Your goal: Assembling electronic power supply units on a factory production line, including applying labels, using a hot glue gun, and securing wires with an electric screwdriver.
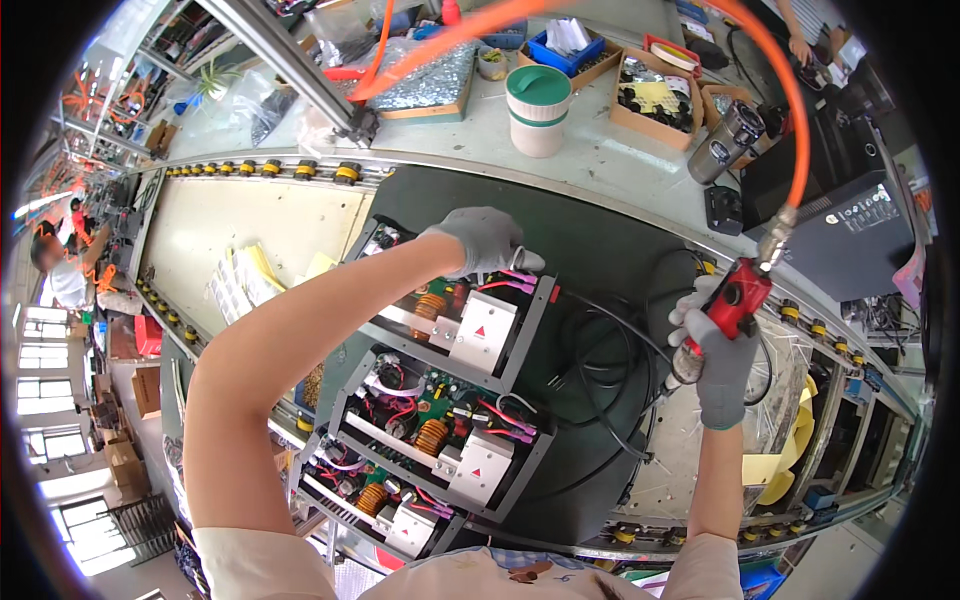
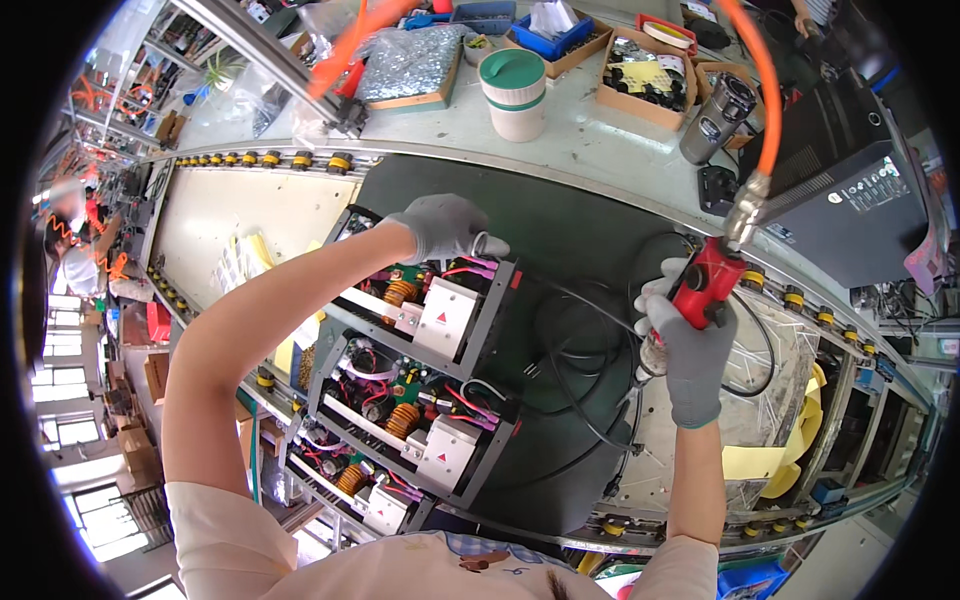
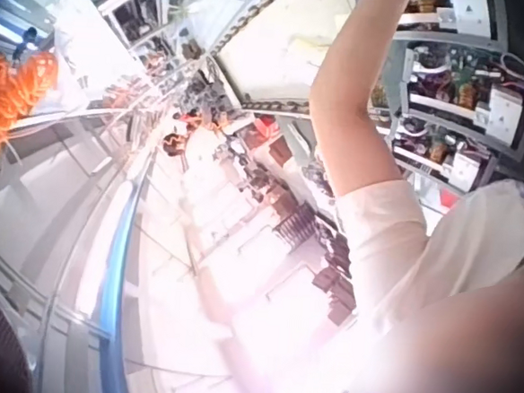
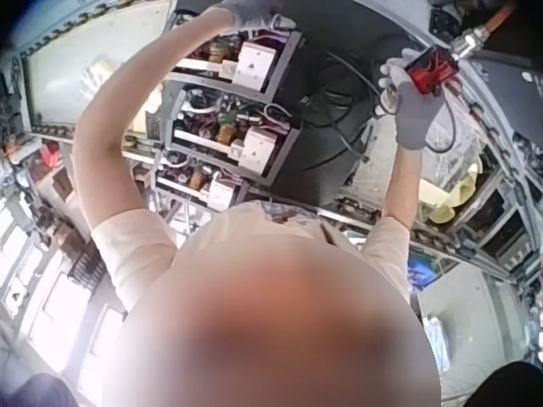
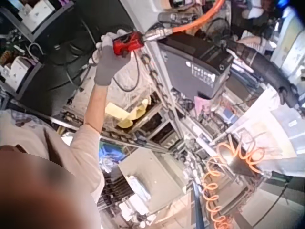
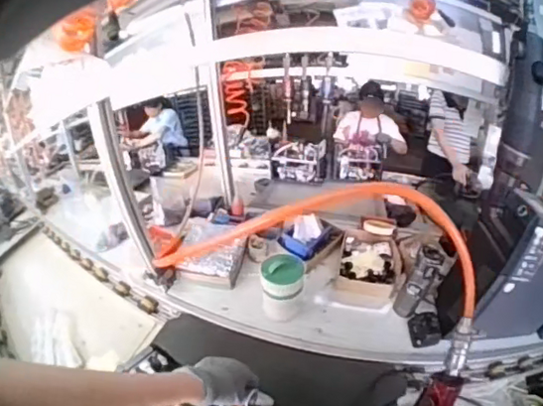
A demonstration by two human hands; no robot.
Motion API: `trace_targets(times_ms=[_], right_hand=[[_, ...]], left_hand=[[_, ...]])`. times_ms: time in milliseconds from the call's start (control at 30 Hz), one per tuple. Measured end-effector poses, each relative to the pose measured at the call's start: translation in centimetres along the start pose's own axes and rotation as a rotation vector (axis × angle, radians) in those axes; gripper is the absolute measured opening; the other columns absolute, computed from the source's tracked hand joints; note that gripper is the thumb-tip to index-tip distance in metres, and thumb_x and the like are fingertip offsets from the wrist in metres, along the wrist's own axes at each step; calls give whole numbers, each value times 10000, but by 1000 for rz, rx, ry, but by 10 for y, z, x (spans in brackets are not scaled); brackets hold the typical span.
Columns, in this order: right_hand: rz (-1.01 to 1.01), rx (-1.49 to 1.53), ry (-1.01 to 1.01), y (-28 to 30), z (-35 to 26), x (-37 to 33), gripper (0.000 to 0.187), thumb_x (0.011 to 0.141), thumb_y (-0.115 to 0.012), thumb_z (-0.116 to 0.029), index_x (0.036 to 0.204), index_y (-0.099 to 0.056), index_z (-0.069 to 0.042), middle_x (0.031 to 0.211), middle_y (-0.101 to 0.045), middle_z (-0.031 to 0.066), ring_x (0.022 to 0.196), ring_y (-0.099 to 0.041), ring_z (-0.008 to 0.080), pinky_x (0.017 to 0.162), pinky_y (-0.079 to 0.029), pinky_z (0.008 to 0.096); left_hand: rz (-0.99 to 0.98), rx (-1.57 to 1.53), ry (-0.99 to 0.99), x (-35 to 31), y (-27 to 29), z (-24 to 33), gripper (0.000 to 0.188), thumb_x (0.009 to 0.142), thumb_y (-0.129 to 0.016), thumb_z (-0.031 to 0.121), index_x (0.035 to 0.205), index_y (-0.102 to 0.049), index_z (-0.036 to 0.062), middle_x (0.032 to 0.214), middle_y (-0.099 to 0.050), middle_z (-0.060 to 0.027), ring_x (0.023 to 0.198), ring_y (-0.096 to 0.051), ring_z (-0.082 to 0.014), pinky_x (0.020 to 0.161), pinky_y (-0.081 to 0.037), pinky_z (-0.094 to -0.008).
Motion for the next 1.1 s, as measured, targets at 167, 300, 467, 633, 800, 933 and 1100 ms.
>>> trace_targets(times_ms=[167,300,467,633,800,933,1100], right_hand=[[-78,127,188,-21,-7,-3,386,824,-584,12,1201,-498,13,937,-640,152,700,-635,162,528,-526,249],[28,210,621,-41,-71,9,454,858,-550,-138,1269,-461,35,1028,-623,183,803,-630,228,624,-554,339],[-169,355,687,-102,-91,13,467,863,-546,-78,1293,-430,62,1067,-628,204,792,-637,246,660,-553,359],[-305,140,610,-162,-60,20,445,830,-533,19,1262,-437,62,1029,-624,175,838,-652,241,765,-556,348],[-307,161,452,-184,-33,36,447,821,-570,94,1248,-445,64,1001,-659,162,804,-680,212,664,-576,299],[-315,163,451,-188,-30,40,436,824,-562,90,1243,-441,63,1013,-653,165,826,-682,226,677,-591,313],[-319,141,447,-185,-20,38,433,835,-536,60,1253,-424,34,1000,-645,160,806,-669,221,697,-566,335]], left_hand=[[107,92,52,-10,18,-9,298,862,-519,249,1000,-715,72,1019,-694,-147,972,-667,-332,849,-523,-415],[276,-39,132,-33,19,-27,294,884,-487,238,1009,-701,79,1021,-688,-157,979,-658,-330,837,-523,-421],[627,-236,193,-79,-10,-53,219,910,-508,274,915,-672,130,891,-669,-98,857,-640,-326,751,-499,-430],[889,-353,127,-121,-28,-76,180,899,-577,242,941,-676,98,863,-661,-90,790,-643,-309,671,-510,-393],[907,-447,2,-138,-39,-80,147,852,-635,162,950,-692,68,876,-674,-81,754,-659,-298,667,-532,-366],[922,-301,-16,-139,-39,-74,137,838,-648,173,922,-702,79,848,-670,-75,724,-662,-274,618,-528,-365],[918,-277,-10,-138,-40,-75,138,829,-653,182,910,-704,83,818,-657,-67,699,-656,-266,586,-513,-368]])
Point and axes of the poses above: each hand's wrist, its own x-axis towards the middle knuckle, its own y-axis out of the back of the hand, z = x × y, the point moved 8 cm from there along x, towards the middle knuckle
